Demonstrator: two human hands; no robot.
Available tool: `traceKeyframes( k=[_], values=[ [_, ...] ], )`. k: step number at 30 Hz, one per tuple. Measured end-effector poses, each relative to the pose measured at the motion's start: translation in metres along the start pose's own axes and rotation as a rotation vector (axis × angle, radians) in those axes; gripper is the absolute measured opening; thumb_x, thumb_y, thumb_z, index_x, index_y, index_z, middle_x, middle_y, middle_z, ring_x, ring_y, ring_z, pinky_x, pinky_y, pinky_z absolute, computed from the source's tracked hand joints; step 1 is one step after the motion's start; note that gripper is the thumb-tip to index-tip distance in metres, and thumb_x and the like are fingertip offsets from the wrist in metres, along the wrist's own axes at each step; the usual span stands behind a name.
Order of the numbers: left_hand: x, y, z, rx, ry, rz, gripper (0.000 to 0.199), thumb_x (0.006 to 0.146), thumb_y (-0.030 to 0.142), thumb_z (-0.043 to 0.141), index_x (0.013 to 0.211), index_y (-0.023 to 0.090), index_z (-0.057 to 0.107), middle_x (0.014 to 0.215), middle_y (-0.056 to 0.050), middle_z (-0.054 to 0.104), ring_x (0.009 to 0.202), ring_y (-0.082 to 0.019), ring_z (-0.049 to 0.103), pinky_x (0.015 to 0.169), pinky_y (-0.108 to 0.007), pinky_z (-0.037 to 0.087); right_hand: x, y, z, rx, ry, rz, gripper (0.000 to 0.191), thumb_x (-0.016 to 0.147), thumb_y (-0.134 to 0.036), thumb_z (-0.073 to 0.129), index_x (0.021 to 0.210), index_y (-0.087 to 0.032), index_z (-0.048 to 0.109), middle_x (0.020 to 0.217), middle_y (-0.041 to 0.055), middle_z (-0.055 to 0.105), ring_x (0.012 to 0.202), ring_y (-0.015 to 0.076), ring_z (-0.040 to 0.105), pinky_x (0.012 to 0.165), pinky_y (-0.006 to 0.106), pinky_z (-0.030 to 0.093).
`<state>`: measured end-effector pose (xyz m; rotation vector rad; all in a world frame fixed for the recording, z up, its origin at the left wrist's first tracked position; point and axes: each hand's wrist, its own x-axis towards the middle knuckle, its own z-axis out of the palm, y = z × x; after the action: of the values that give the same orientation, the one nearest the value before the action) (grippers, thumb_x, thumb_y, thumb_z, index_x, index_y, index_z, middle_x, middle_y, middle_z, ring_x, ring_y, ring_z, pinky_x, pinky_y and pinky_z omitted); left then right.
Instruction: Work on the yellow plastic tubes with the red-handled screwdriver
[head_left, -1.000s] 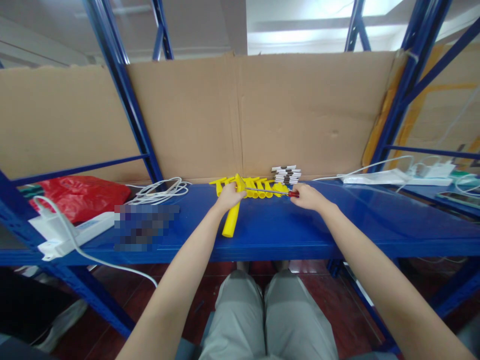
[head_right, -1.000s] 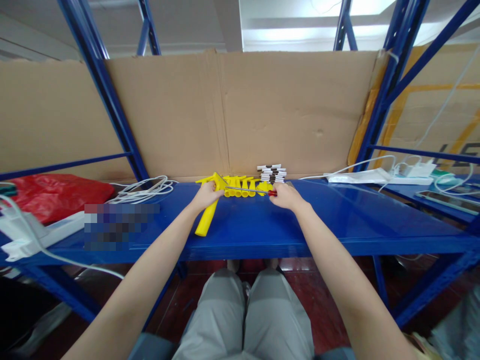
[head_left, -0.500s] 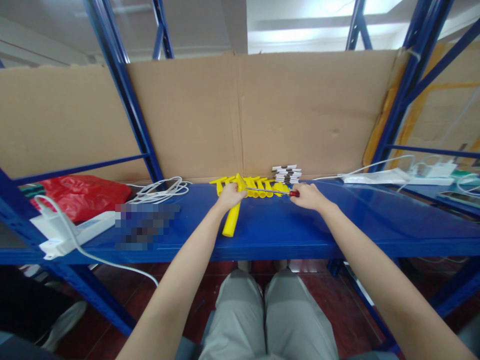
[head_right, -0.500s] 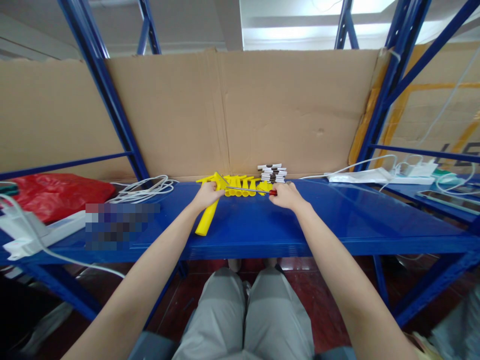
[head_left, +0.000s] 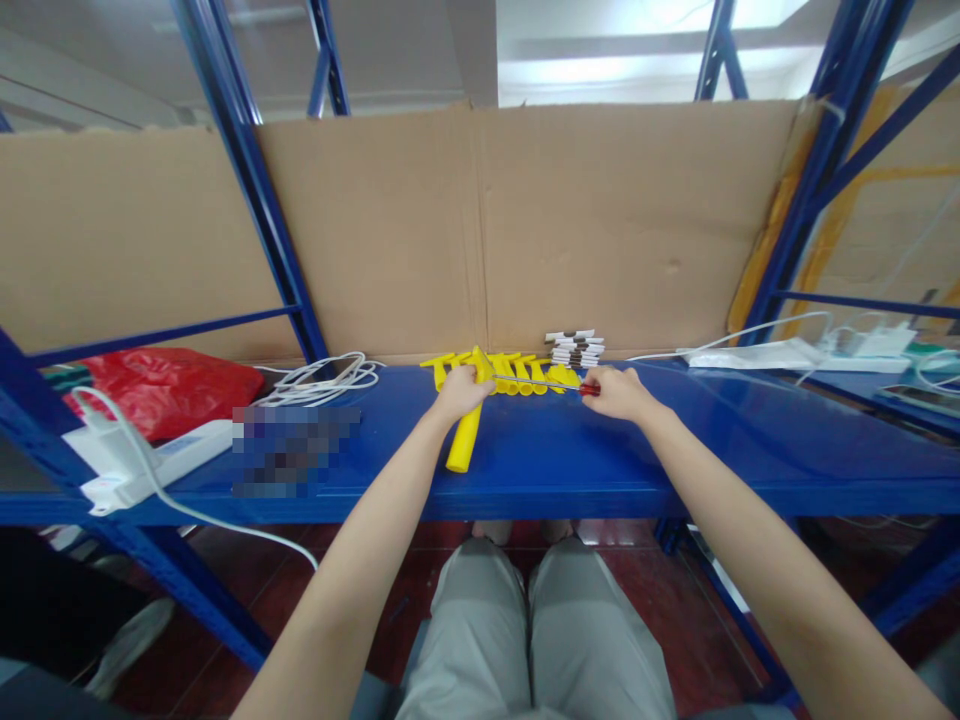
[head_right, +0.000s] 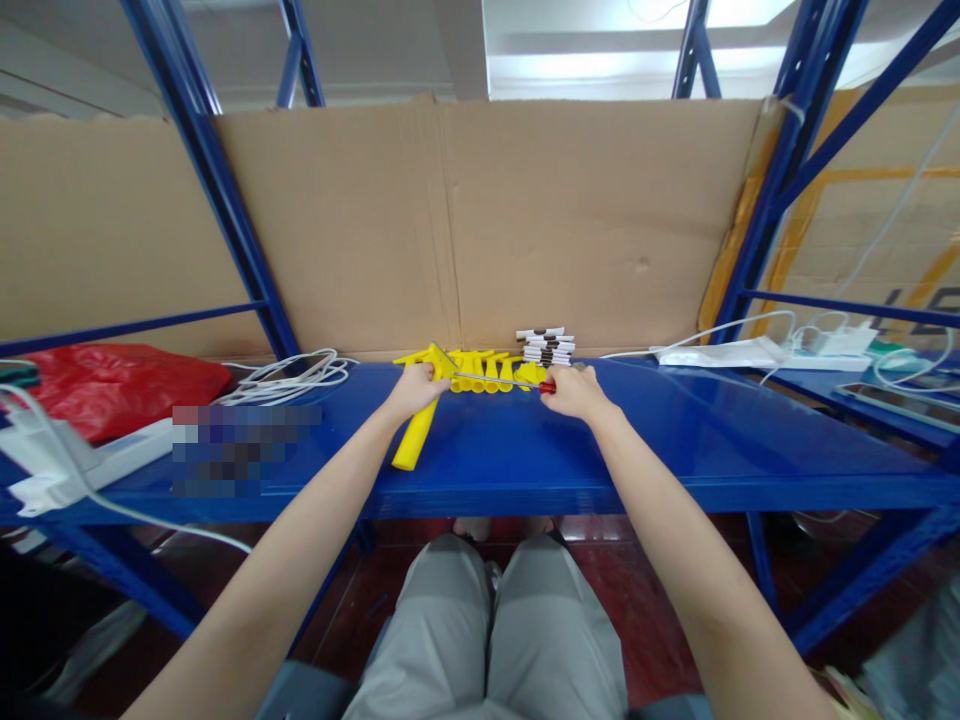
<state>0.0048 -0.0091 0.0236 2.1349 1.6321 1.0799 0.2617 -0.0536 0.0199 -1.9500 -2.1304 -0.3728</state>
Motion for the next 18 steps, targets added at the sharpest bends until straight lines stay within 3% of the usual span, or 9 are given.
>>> traceKeyframes(
  k=[11,18],
  values=[
    [0.007,-0.009,0.003,-0.008,-0.038,-0.03,0.024,0.07,0.021,0.058,0.051,0.02,0.043,0.048,0.003,0.044,0.05,-0.013,0.048,0.049,-0.023,0.03,0.002,0.0,0.002,-0.045,-0.041,0.021,0.021,0.081,-0.026,0.053,0.096,-0.02,0.068,0.101,0.0096,0.074,0.094,0.0245,0.067,0.07,0.029,0.041],
    [0.012,-0.016,0.006,0.023,-0.049,0.031,0.012,0.071,0.021,0.055,0.06,0.017,0.054,0.061,-0.001,0.058,0.061,-0.016,0.057,0.056,-0.023,0.038,-0.001,-0.002,-0.003,-0.053,-0.017,-0.017,0.02,0.082,-0.025,0.05,0.092,-0.02,0.066,0.102,0.0095,0.074,0.098,0.0261,0.065,0.077,0.032,0.039]
  ],
)
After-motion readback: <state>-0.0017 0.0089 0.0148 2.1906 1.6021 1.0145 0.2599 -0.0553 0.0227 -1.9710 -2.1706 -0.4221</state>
